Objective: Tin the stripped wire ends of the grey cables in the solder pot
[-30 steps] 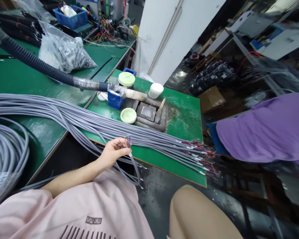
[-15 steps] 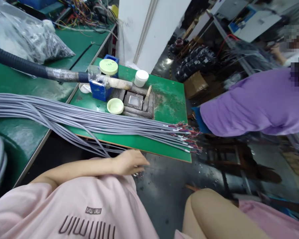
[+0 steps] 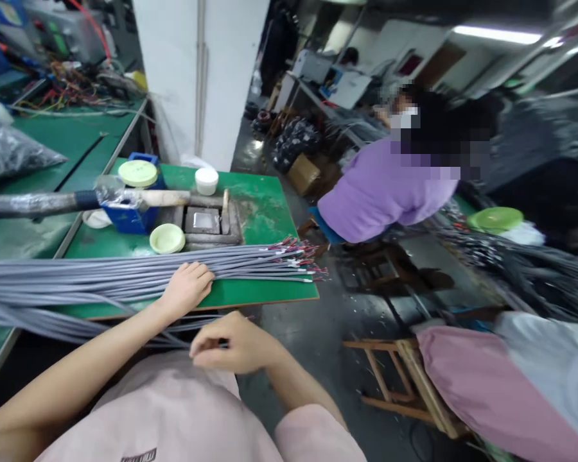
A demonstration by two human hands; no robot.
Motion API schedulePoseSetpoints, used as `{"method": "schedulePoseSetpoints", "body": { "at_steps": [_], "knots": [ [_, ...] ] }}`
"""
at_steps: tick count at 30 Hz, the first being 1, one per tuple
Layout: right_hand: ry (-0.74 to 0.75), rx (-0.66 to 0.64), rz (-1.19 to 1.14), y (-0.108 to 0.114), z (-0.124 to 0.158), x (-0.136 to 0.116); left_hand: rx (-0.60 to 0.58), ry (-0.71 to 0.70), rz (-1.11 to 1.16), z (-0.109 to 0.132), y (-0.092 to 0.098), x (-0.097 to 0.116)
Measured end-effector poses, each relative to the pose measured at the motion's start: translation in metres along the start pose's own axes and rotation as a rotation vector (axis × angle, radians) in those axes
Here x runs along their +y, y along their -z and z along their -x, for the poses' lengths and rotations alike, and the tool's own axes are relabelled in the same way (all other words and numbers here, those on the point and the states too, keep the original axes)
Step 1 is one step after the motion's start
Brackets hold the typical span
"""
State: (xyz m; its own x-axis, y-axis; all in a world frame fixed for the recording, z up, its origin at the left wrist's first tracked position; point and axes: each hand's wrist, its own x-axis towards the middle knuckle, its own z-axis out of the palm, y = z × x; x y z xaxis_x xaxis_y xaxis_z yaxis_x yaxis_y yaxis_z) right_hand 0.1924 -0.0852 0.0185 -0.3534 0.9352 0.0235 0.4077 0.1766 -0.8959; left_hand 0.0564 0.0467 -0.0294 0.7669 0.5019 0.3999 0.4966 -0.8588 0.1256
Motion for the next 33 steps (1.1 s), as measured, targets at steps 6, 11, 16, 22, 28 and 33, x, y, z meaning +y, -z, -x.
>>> {"method": "schedulePoseSetpoints", "body": {
  "at_steps": [6,11,16,22,28,33],
  "knots": [
    [-0.297,0.161,-0.916,-0.017,-0.027,0.045,0.122,0.076,0.291,-0.003,0.023,0.005],
    [-0.074,0.926,-0.983,0.03,-0.027,0.041,0.13,0.111,0.601,0.012,0.045,0.019],
    [0.032,1.11,-0.608,0.052,-0.012,0.024,-0.104,0.146,0.824,0.026,0.039,0.02],
    [-0.127,0.496,-0.108,0.009,-0.011,0.001,0.061,0.577,1.353,0.029,0.048,0.016],
    [-0.057,0.332,0.047,-0.015,-0.021,-0.003,0.288,0.824,1.727,0.033,0.055,0.009],
    [0.017,0.3,0.162,-0.018,-0.024,-0.004,0.355,0.847,1.801,0.042,0.052,0.007]
  ]
}}
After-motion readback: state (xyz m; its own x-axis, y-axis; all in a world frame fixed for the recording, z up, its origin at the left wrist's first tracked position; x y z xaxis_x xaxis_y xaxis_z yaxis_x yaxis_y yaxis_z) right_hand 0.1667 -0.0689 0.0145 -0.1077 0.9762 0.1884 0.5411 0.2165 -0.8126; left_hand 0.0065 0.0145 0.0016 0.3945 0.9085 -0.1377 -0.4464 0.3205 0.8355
